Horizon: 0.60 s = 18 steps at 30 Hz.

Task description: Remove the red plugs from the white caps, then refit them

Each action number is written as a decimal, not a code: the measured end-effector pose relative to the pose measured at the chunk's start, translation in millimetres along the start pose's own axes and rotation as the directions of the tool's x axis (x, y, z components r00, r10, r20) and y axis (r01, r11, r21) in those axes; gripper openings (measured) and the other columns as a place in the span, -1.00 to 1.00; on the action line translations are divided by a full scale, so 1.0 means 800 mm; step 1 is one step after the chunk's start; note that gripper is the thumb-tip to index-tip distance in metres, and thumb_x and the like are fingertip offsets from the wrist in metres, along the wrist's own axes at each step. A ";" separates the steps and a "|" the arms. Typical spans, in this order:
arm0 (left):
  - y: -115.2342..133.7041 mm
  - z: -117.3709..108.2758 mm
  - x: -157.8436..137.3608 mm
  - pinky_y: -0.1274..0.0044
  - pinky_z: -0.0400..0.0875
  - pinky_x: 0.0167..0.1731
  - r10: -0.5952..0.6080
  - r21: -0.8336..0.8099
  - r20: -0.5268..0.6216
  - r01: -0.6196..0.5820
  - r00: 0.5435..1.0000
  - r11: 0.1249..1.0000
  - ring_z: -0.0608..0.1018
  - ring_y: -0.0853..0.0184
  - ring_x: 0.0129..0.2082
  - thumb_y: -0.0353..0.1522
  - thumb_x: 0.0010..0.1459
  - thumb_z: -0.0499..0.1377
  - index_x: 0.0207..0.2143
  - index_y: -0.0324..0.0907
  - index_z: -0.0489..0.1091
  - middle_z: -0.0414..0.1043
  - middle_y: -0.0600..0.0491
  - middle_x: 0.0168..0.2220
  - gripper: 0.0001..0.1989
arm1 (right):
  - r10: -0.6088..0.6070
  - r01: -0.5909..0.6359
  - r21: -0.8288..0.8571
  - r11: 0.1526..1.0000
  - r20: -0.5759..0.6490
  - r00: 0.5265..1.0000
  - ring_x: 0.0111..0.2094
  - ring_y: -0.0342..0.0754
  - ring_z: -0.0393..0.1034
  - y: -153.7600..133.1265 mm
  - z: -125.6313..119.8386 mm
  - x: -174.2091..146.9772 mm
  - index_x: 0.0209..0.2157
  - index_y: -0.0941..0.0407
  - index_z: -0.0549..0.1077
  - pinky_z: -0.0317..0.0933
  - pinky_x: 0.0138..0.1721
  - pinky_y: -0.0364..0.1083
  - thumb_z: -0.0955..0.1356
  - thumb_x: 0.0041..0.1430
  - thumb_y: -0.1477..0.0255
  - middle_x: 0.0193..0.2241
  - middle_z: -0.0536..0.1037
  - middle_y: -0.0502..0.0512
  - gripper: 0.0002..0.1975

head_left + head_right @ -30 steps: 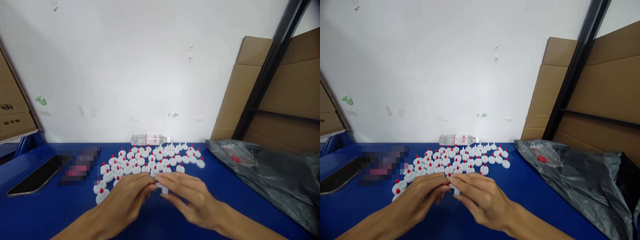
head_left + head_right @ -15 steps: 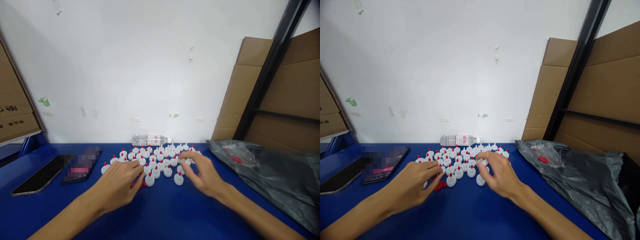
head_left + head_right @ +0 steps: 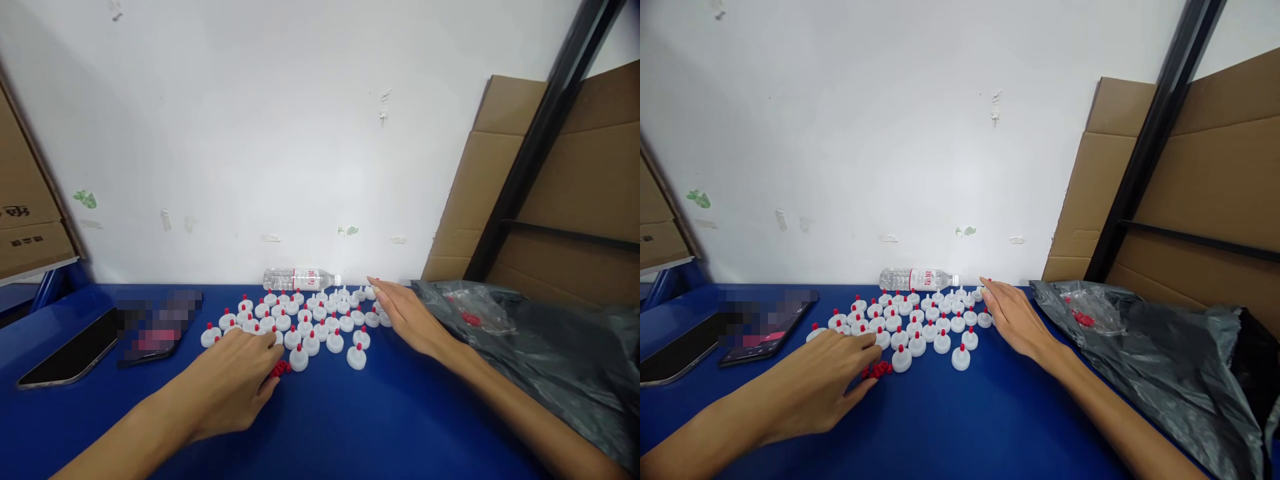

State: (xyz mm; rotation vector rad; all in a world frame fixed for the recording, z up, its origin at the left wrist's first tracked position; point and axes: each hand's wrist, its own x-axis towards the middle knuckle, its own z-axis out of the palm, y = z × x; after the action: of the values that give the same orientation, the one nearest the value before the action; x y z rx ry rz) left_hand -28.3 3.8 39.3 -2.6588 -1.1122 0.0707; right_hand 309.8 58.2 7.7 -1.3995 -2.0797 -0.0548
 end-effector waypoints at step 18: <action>0.000 0.009 0.003 0.40 0.16 -0.55 0.003 -0.020 0.045 -0.002 0.999 1.000 0.57 0.11 -0.44 -0.49 0.23 0.09 -0.35 -0.13 0.41 0.53 0.02 -0.34 -0.85 | 0.040 -0.025 -0.085 0.996 0.181 0.983 0.35 0.15 0.07 0.007 0.007 -0.004 0.27 -0.01 0.30 -0.16 0.36 0.28 -0.04 0.46 0.06 0.27 0.36 0.07 -0.39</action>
State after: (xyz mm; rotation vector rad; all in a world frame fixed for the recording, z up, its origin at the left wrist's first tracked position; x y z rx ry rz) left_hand -27.5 7.2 32.6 -2.6884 -1.1295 0.1214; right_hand 312.8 59.9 0.3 -1.5387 -2.2253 0.0019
